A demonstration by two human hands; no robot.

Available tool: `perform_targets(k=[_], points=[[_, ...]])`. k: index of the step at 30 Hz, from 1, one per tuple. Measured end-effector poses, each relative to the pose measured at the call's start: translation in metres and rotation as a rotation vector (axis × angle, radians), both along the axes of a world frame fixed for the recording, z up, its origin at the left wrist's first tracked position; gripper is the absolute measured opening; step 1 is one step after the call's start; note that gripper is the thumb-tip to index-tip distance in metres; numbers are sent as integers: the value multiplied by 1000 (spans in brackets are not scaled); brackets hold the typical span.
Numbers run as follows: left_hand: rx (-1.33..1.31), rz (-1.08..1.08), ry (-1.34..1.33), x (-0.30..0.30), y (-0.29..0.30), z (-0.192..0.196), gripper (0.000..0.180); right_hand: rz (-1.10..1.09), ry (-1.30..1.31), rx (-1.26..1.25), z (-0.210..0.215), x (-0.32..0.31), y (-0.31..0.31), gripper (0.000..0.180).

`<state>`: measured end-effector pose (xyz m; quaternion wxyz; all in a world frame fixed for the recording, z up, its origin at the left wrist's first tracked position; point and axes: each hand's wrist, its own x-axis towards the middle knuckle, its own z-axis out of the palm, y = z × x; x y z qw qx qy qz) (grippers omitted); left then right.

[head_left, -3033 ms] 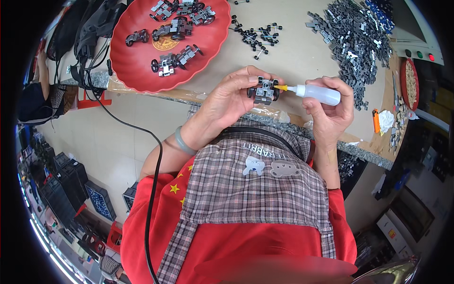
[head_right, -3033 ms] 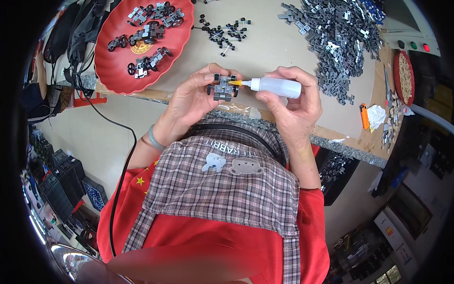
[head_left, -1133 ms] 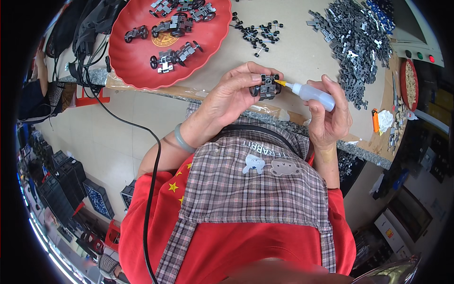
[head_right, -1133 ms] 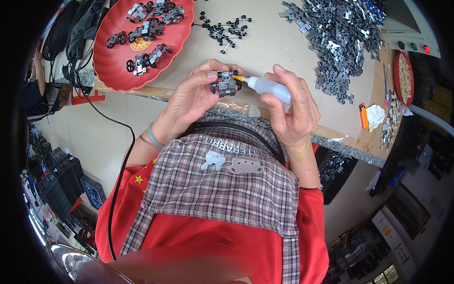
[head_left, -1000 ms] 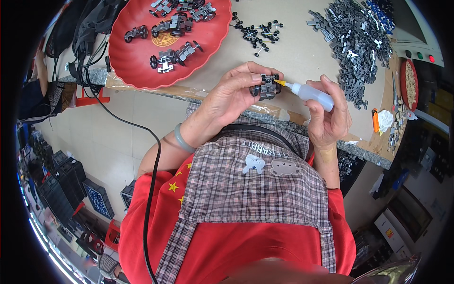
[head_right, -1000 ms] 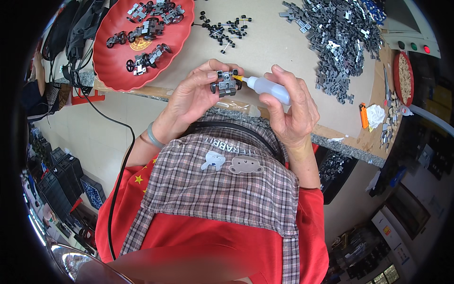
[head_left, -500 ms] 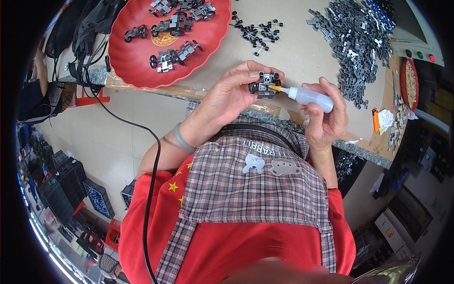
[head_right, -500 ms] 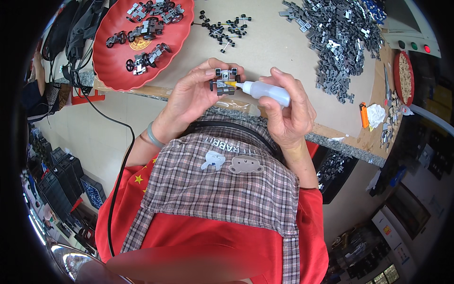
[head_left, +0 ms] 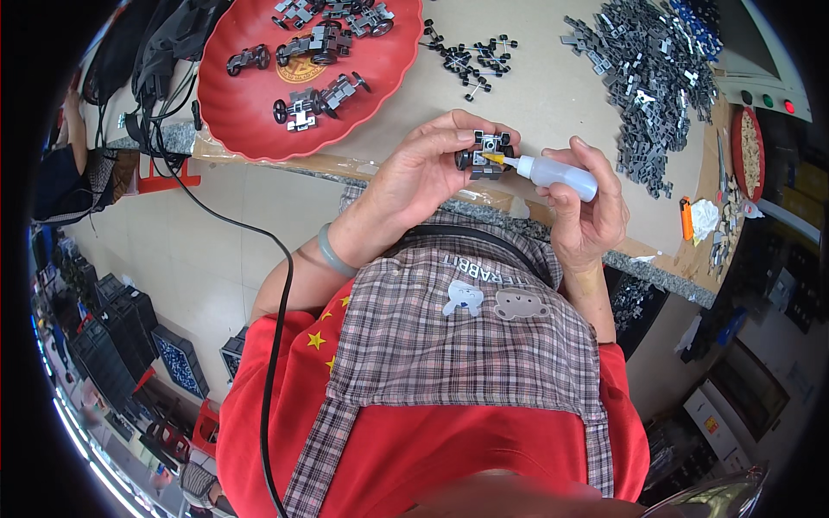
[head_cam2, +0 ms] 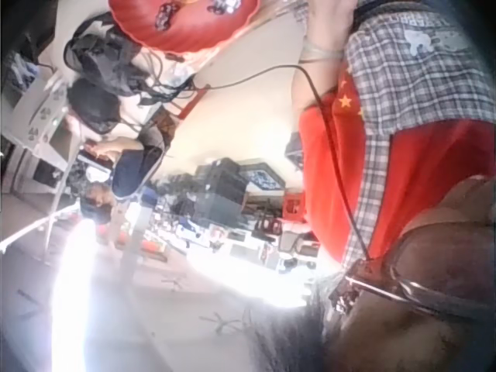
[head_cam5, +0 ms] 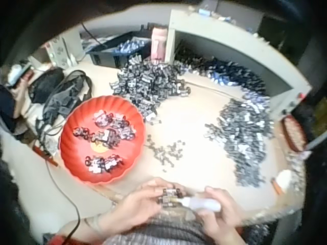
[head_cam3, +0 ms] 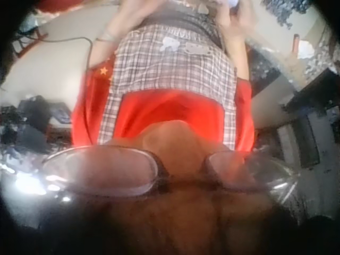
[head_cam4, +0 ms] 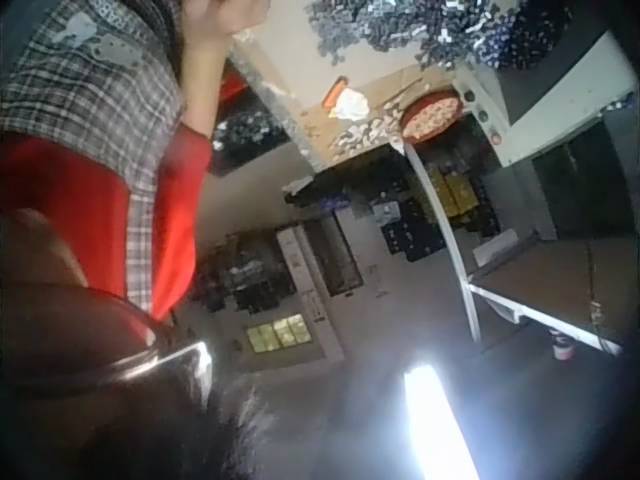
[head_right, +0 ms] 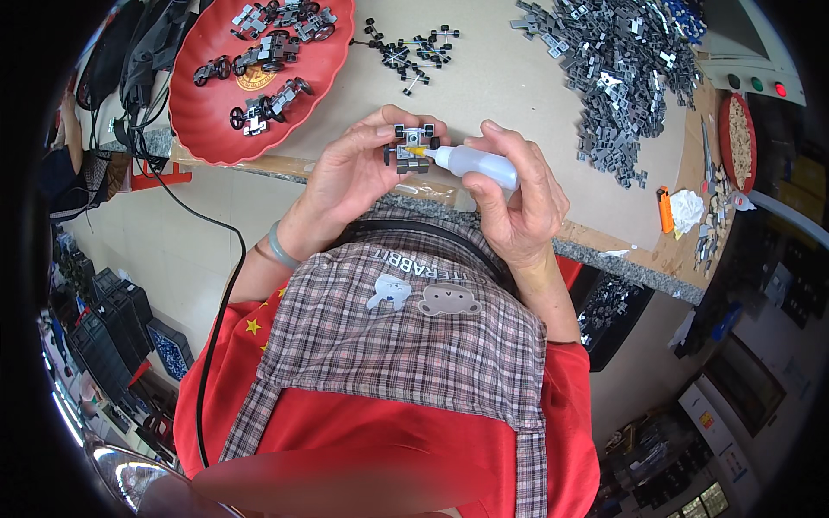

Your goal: The person assembles small plastic toy car components by hand, applying glue from a bottle to join the pieces.

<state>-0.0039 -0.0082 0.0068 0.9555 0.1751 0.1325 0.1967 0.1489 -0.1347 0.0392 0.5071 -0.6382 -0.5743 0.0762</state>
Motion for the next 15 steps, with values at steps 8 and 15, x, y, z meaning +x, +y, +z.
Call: perform_targets(k=[8,15], points=[[28,6,7,1,0,-2,19,-8,26,-10,1,0,0,44],[68,17,58,1,-1,-3,20,-34,43,-4,3,5,-4,44]])
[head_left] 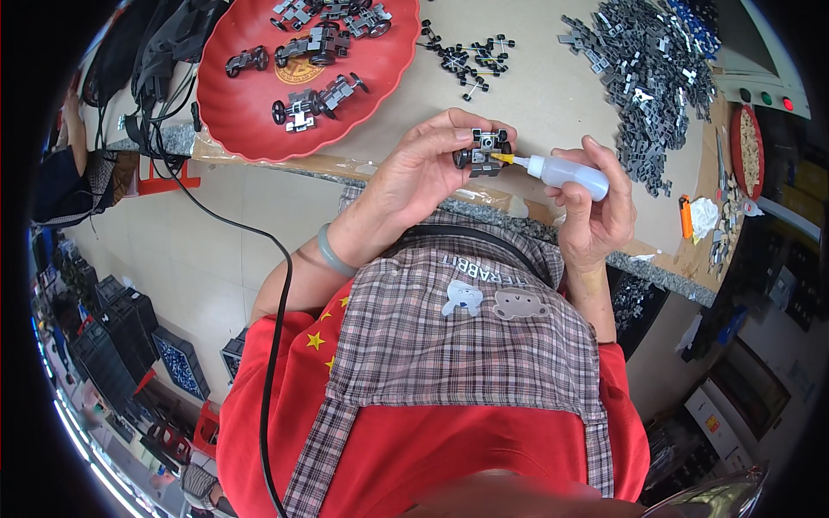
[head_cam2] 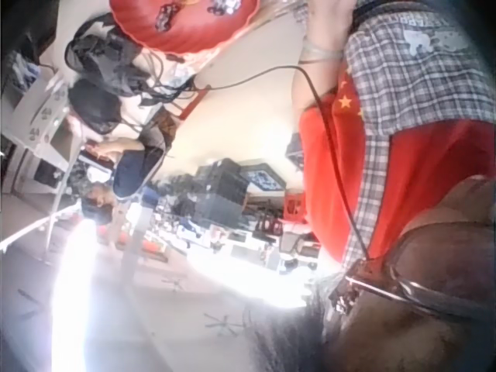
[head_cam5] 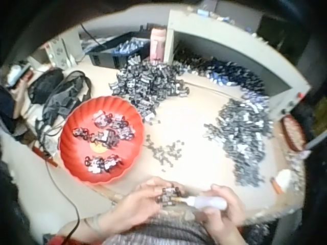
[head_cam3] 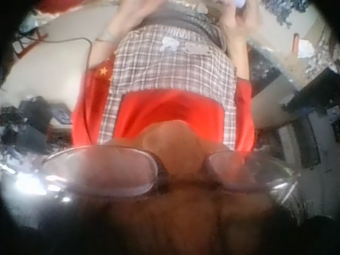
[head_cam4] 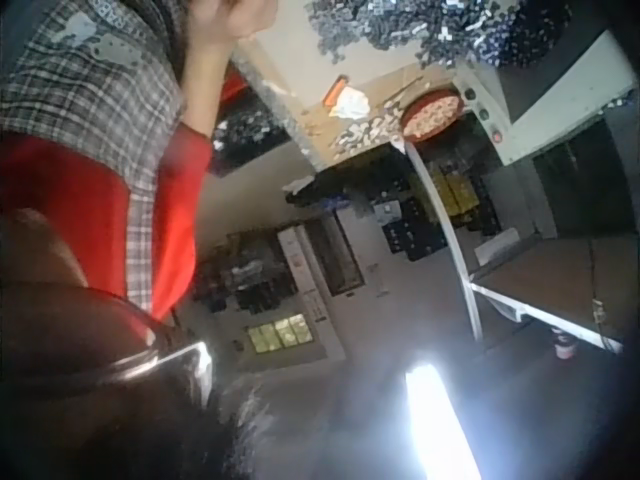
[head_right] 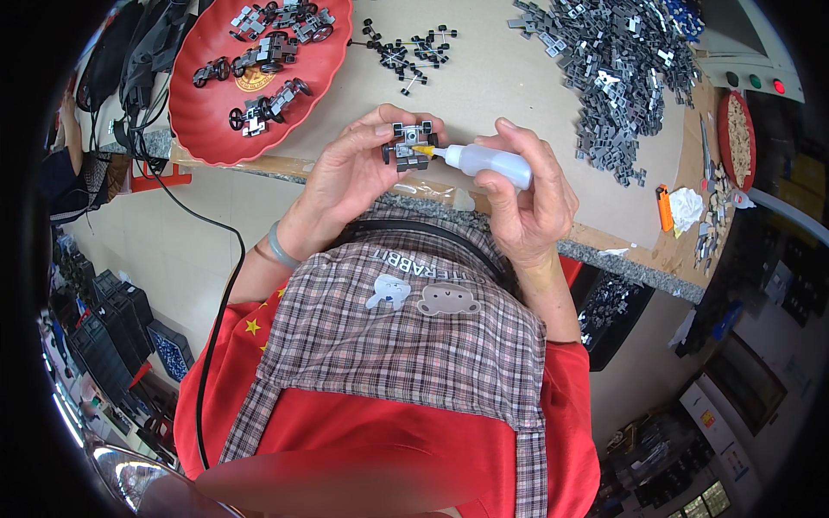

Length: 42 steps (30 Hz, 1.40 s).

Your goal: The person assembles small plastic toy car components by hand, applying glue from a bottle to join the pieces.

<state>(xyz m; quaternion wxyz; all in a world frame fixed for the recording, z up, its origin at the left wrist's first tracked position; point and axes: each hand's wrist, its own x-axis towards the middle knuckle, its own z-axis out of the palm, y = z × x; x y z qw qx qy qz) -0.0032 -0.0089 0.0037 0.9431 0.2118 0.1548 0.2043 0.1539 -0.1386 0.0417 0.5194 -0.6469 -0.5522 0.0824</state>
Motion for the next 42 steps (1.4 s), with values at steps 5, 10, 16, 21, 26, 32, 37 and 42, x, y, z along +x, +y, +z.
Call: perform_targets(k=[5,10,16,21,26,32,37,42], points=[[12,12,-17,1,0,-2,20,-23,-64,7,2,4,-5,43],[18,20,-22,1,0,-1,20,-54,-101,10,2,3,-6,43],[21,16,-18,0,0,-1,20,-67,-121,10,3,2,-6,44],[13,16,-16,0,0,-1,20,-58,-178,13,4,3,-4,43],[21,19,-20,2,0,0,21,-31,-257,24,6,5,-3,43],[1,15,-12,1,0,4,25,-45,566,56,4,6,-4,29],[-3,4,-36,-1,2,0,23,-46,536,-81,-16,22,-6,30],[-31,7,-17,0,3,-1,21,-330,377,-202,-14,42,-25,27]])
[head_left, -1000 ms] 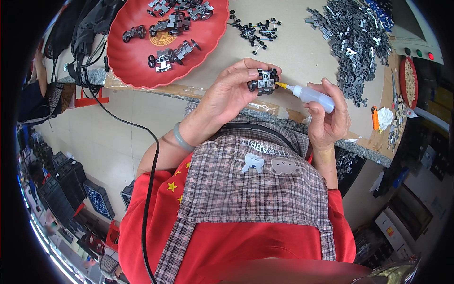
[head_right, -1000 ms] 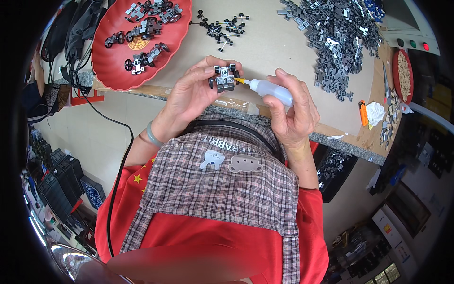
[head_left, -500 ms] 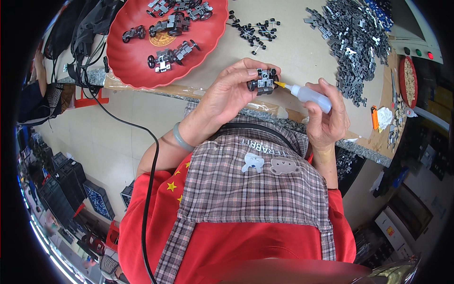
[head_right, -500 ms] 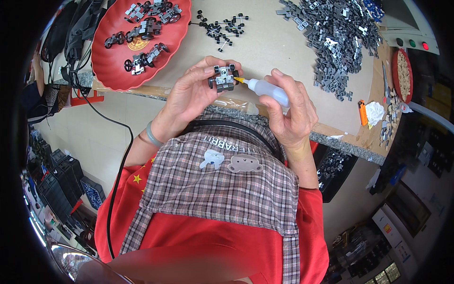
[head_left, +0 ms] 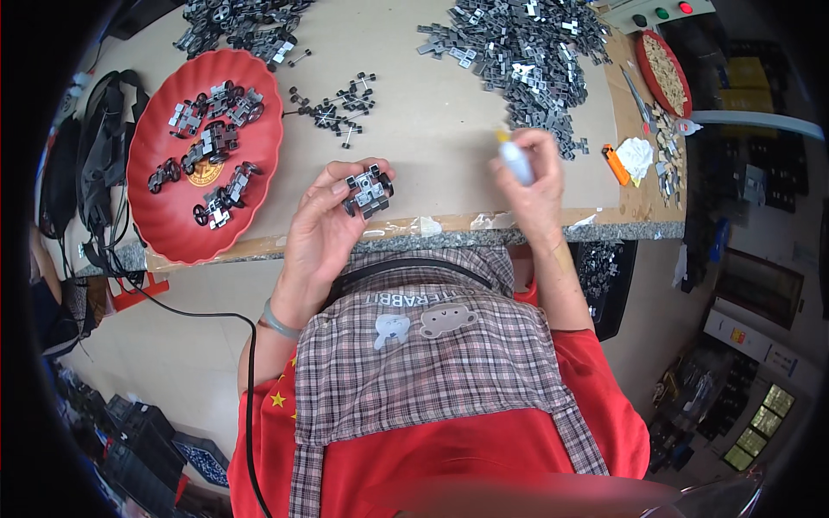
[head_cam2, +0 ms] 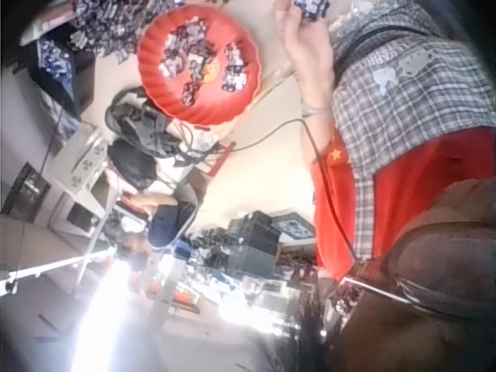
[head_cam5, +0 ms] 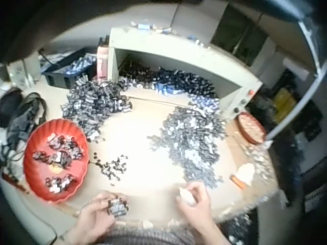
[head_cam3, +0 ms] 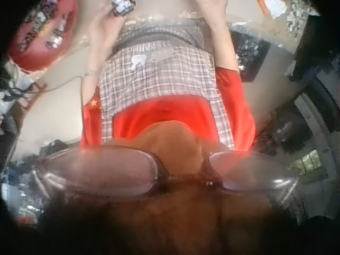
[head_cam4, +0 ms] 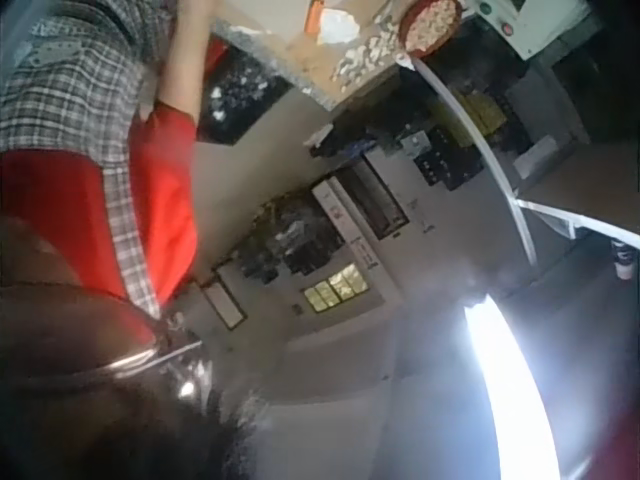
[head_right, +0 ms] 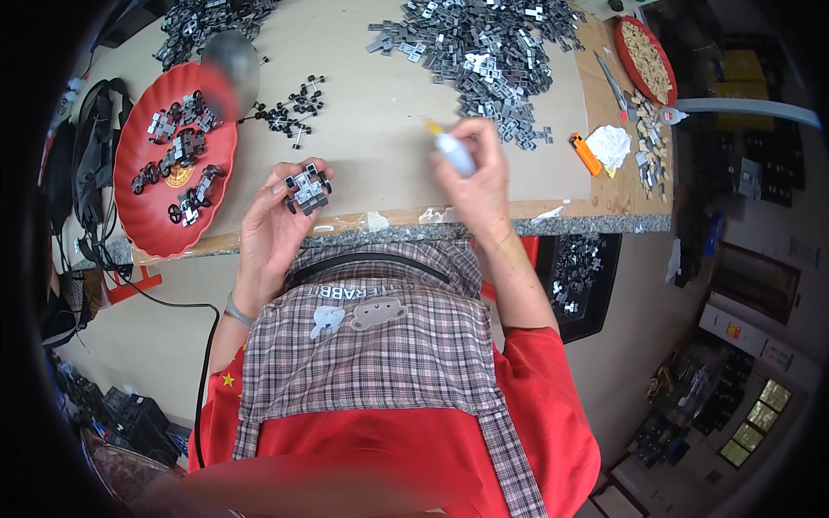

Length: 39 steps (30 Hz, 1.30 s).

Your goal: The person assembles small plastic toy car components by hand, applying glue from a bottle to join the pieces.

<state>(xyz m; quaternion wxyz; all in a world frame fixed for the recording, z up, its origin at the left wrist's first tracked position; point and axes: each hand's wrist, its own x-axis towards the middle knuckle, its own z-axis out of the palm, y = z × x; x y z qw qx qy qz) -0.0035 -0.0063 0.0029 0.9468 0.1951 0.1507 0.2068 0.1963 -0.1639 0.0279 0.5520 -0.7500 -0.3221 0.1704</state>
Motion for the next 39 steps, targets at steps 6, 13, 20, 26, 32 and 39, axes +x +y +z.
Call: perform_targets(k=[6,13,20,26,32,39], points=[[17,15,-3,2,-2,1,21,-213,-316,-278,0,49,-30,23],[41,-3,0,0,-2,-1,21,-107,-655,-284,-4,31,-10,21],[56,-15,-10,1,-2,-1,21,-55,-657,-206,-8,31,11,18],[64,-20,-12,1,-1,-2,21,-100,-522,-223,-8,39,2,16],[77,-20,-7,1,-2,-2,21,115,-364,-174,-10,56,-14,17],[94,6,-16,3,-4,0,20,160,-468,-269,10,48,-1,30]])
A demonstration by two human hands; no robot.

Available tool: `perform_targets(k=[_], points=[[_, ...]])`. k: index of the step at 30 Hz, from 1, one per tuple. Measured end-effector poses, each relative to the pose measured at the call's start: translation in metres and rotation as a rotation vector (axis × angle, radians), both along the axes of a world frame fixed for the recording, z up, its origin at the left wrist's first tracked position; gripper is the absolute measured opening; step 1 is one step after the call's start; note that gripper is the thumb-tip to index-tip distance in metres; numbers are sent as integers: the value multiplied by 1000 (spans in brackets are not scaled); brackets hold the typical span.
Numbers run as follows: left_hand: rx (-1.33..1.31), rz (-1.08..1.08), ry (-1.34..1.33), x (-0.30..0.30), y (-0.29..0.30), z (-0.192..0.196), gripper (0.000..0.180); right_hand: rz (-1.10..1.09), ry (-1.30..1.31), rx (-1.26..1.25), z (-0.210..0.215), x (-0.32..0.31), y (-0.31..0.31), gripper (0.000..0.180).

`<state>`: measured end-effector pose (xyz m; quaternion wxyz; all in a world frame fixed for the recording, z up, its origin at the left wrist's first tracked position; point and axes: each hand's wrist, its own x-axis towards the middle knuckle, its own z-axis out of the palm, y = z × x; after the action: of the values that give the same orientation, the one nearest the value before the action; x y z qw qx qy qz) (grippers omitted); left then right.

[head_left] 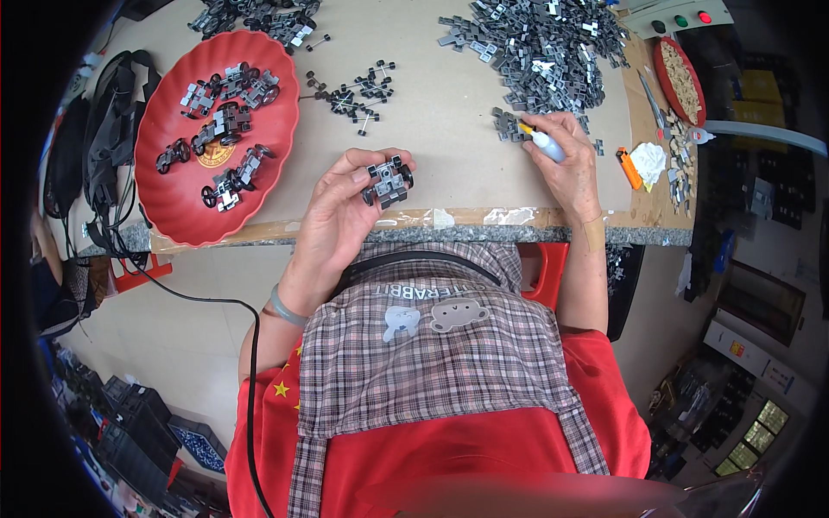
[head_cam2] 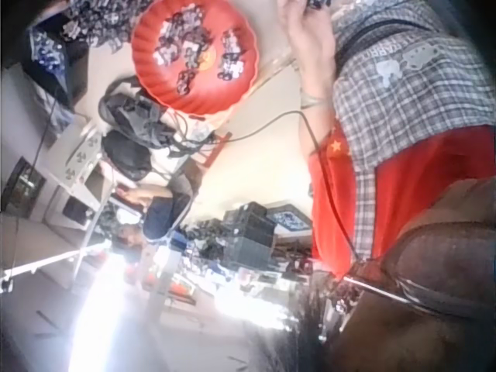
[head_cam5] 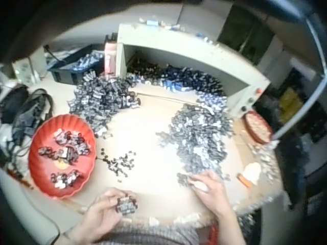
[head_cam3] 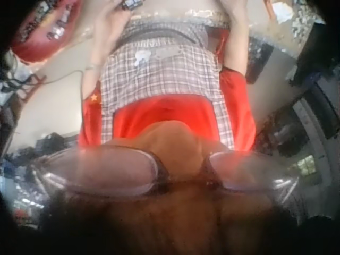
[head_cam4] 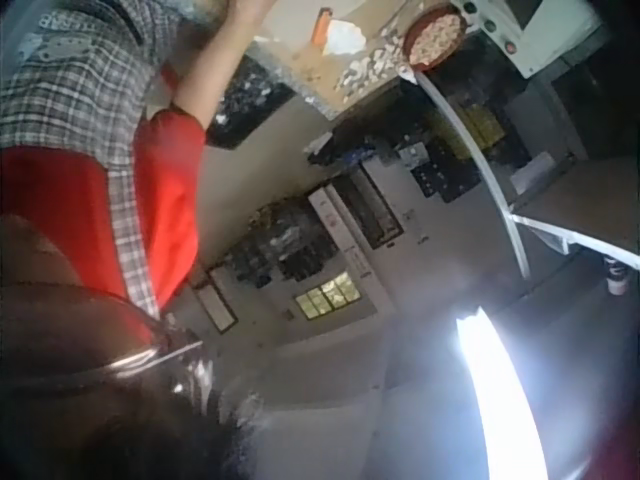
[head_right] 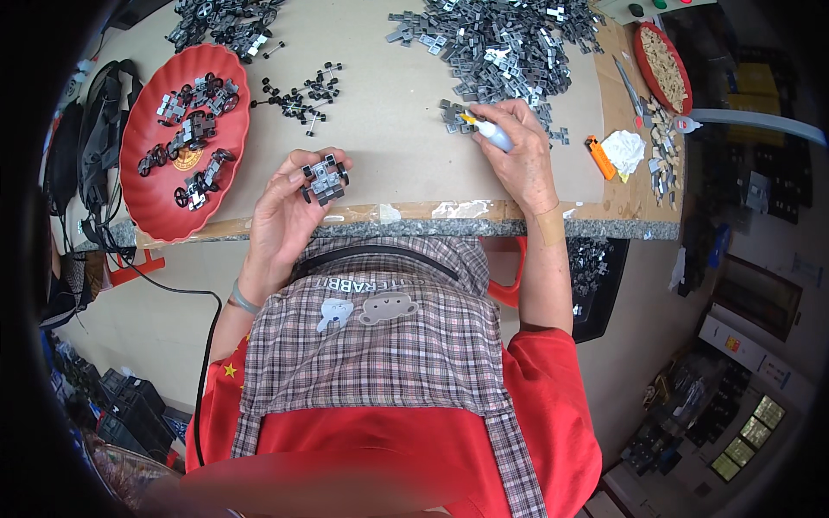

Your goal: The person assembles small plastic toy car components by hand, applying glue from a bottle to join the pieces.

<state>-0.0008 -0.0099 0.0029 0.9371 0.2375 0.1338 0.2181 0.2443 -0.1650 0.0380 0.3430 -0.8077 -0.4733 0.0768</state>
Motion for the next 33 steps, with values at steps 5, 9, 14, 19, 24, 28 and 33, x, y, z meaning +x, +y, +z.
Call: perform_targets(k=[5,9,14,19,24,28,33], points=[[0,1,0,0,0,1,20,55,-46,-62,0,2,5,31],[-14,9,2,0,0,2,20,97,-133,-77,1,6,3,29],[-2,-18,20,-1,1,-1,21,122,-154,-131,9,-4,-3,27],[0,-15,28,-1,0,1,21,110,-113,-130,9,-6,-11,22],[-39,-2,-4,0,0,0,21,131,-296,58,1,-15,-18,20],[-33,-13,-16,1,1,0,21,249,-297,-74,-6,-37,-20,20],[-15,-3,-6,0,0,1,20,289,-174,-139,6,-44,-24,32]])
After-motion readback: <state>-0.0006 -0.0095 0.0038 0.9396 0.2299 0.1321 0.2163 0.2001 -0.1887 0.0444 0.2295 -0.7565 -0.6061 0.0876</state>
